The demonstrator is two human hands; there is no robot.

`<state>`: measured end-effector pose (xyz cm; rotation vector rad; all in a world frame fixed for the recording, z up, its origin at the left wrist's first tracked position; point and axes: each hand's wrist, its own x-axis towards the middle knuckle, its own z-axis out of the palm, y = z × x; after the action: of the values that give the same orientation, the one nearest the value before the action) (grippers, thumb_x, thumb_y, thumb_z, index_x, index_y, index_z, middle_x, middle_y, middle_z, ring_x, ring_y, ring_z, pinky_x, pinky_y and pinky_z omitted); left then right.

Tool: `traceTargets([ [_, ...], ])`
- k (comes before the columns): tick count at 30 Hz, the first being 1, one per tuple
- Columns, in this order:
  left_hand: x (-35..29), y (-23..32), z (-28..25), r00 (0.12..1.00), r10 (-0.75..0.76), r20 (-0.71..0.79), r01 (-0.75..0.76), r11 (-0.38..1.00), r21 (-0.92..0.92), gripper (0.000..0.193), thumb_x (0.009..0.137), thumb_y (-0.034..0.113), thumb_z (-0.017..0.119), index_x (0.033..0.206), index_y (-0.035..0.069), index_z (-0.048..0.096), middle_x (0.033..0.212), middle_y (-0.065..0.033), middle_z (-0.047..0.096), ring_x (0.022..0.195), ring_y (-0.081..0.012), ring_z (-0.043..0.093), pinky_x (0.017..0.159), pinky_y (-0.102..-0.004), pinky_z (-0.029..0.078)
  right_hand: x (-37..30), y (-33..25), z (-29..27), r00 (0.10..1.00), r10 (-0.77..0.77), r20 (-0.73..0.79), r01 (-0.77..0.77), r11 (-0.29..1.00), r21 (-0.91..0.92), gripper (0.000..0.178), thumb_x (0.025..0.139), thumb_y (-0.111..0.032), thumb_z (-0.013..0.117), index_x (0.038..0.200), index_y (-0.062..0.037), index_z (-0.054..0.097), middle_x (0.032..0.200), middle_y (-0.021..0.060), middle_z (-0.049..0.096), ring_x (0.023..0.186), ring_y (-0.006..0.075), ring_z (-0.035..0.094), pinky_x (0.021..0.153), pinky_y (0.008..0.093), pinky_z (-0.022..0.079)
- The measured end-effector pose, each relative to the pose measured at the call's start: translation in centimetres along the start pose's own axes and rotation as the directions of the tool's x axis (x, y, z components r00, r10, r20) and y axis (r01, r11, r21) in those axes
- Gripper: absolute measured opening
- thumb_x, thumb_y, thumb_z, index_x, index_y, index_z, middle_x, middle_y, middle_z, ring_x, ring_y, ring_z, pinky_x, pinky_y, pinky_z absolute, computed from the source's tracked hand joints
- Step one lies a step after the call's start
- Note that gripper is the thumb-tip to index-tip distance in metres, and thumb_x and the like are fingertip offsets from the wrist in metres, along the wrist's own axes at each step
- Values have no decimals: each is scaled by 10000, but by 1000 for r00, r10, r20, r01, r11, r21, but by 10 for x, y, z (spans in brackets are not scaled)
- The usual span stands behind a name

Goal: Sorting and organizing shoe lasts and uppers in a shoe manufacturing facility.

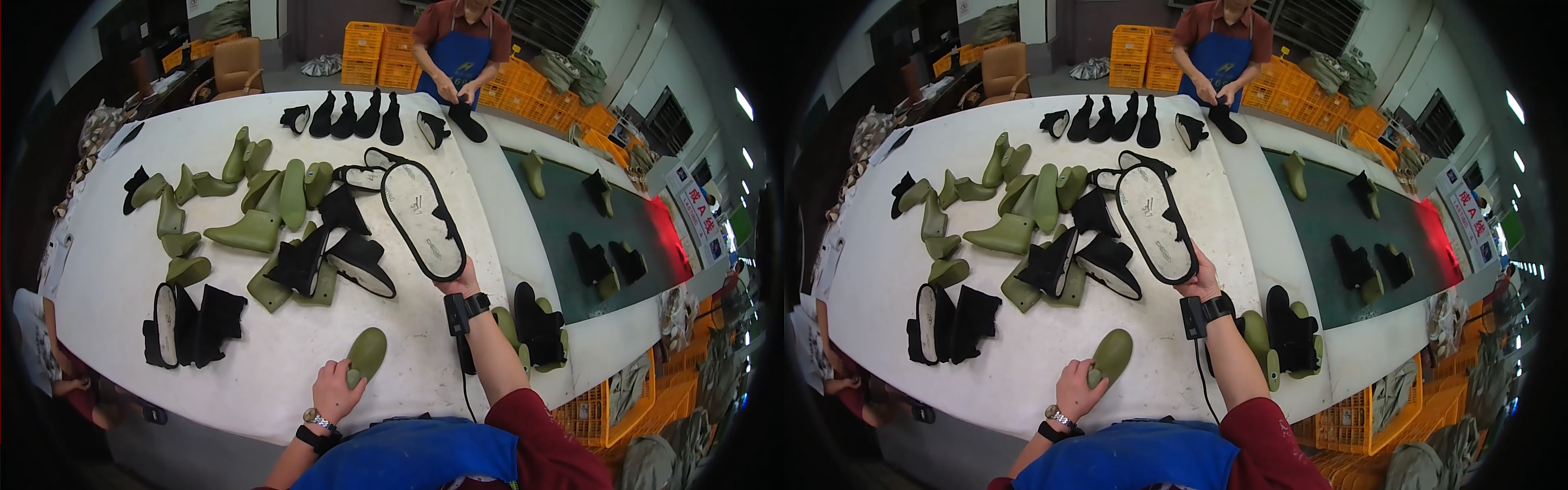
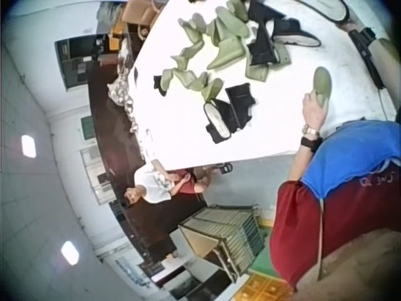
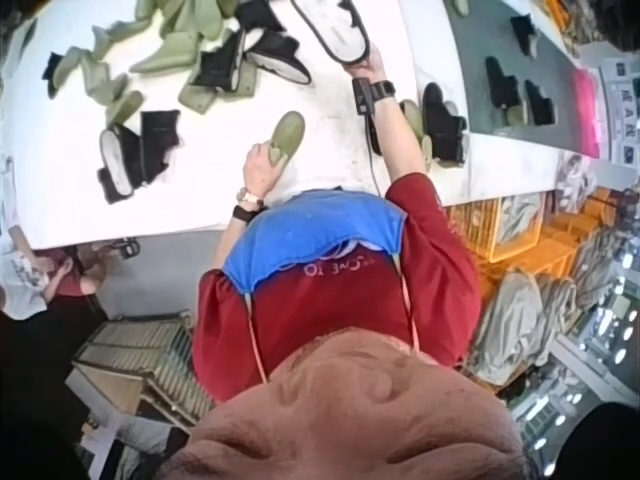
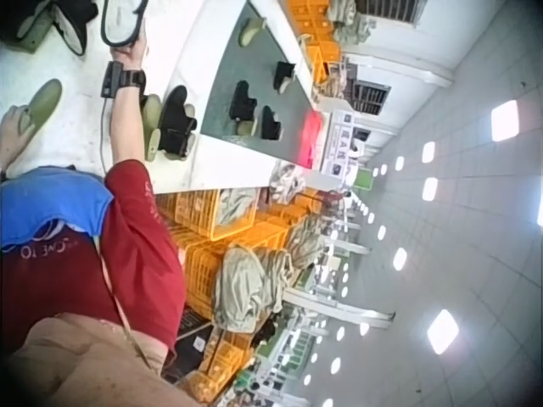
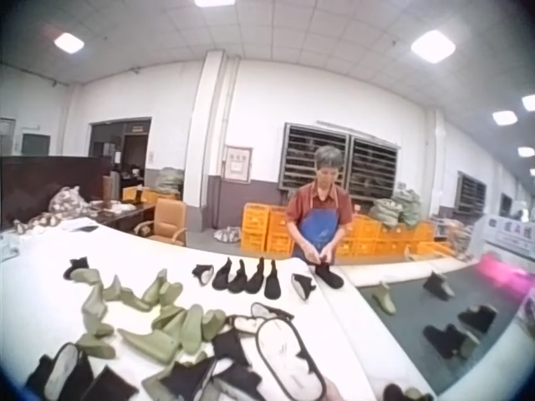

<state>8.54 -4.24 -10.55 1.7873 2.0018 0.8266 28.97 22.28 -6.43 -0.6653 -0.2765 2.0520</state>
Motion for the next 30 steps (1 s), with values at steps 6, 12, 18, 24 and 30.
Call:
traceTargets([
  [6, -2, -3, 2, 1000, -27, 8, 27, 1000, -9, 392, 673, 284, 672, 973, 59, 557, 867, -117, 525, 795, -292, 526, 641, -384, 463, -13, 4, 1, 897, 5, 443, -61, 992, 112, 380, 883, -241, 462, 1206, -42, 487, 1185, 156, 531, 1107, 268, 506, 954, 395, 397],
  [12, -1, -6, 1, 1000, -9, 16, 9, 1000, -8, 389, 673, 285, 670, 969, 59, 555, 871, -115, 527, 789, -293, 525, 641, -388, 466, -5, -22, -9, 972, -153, 180, 220, 862, -457, 237, 869, -311, 541, 891, -89, 620, 718, -15, 628, 480, 37, 485, 369, 170, 322],
  [18, 2, -4, 0, 1000, -7, 22, 7, 1000, -30, 378, 682, 277, 661, 970, 60, 548, 866, -113, 524, 791, -288, 521, 635, -389, 468, 8, 4, -30, 887, -348, 304, 11, -642, -767, 484, 741, -383, 622, 1064, -29, 558, 887, 167, 628, 847, 321, 602, 735, 407, 472],
  [24, -5, -10, 3, 998, -57, 2, 57, 998, -33, 364, 691, 292, 666, 966, 75, 567, 863, -108, 533, 792, -281, 526, 659, -378, 463, 11, 28, 27, 837, -377, 397, -56, -780, -623, 446, 720, -267, 665, 1082, -43, 531, 947, 170, 578, 928, 343, 543, 784, 409, 445],
  [30, 22, -36, -19, 998, -67, -20, 63, 985, -162, 413, 709, 268, 669, 1042, 59, 541, 971, -139, 550, 925, -324, 523, 805, -386, 440, 0, 82, 29, 755, 8, 656, 567, -510, -647, 273, 745, -137, 618, 995, -35, 578, 950, 157, 569, 891, 340, 544, 771, 380, 444],
])
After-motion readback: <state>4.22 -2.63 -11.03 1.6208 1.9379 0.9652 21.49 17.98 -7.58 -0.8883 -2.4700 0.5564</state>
